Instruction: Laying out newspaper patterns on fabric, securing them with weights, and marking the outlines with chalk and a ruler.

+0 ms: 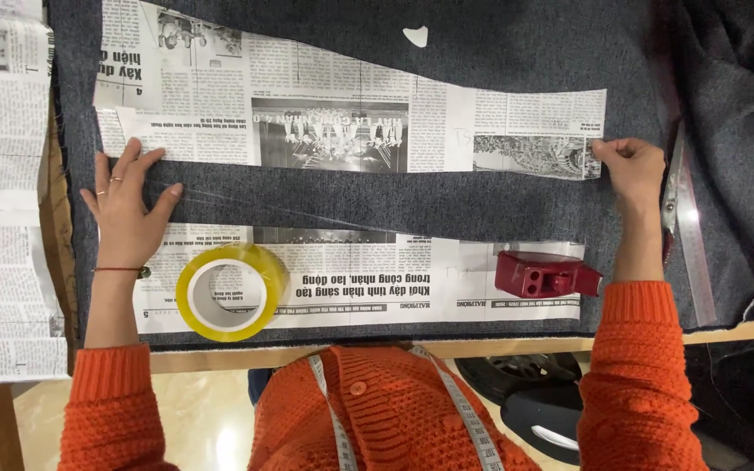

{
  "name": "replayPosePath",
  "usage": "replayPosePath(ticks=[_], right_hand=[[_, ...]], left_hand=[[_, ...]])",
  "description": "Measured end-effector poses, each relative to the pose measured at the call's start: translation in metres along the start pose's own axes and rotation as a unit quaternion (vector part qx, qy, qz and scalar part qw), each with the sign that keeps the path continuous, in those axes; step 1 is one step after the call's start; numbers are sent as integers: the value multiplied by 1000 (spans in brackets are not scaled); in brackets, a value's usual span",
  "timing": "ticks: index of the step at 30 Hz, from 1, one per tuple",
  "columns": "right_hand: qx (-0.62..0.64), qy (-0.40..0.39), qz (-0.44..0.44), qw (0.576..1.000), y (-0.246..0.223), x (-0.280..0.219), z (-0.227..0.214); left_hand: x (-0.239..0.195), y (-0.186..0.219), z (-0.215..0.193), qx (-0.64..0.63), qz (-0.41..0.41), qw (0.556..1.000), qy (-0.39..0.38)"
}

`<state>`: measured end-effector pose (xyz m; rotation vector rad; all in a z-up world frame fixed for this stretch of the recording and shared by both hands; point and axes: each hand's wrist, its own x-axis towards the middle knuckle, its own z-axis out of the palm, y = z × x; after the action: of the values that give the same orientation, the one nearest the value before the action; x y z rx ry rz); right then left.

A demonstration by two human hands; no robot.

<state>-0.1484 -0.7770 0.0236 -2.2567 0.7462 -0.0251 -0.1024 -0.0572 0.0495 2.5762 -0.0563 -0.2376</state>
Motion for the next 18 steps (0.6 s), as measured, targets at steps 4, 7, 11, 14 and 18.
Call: replayPosePath(ticks=[4,7,11,14,18], right_hand=[[17,-9,5,1000,2,3,0],[-7,-5,6,1000,12,7,-1],[-7,-1,11,1000,11,6,-1],[8,0,18,1000,7,4,-1],[5,0,7,1000,16,8,-1]], left_hand=[[0,-5,2,-2,10,1000,8],[-1,-8,4,-7,18,1000,9],[-2,-11,5,-1,30,999,16],[-3,-10,5,-1,33,999,17],[-2,-5,3,-2,26,1000,11]])
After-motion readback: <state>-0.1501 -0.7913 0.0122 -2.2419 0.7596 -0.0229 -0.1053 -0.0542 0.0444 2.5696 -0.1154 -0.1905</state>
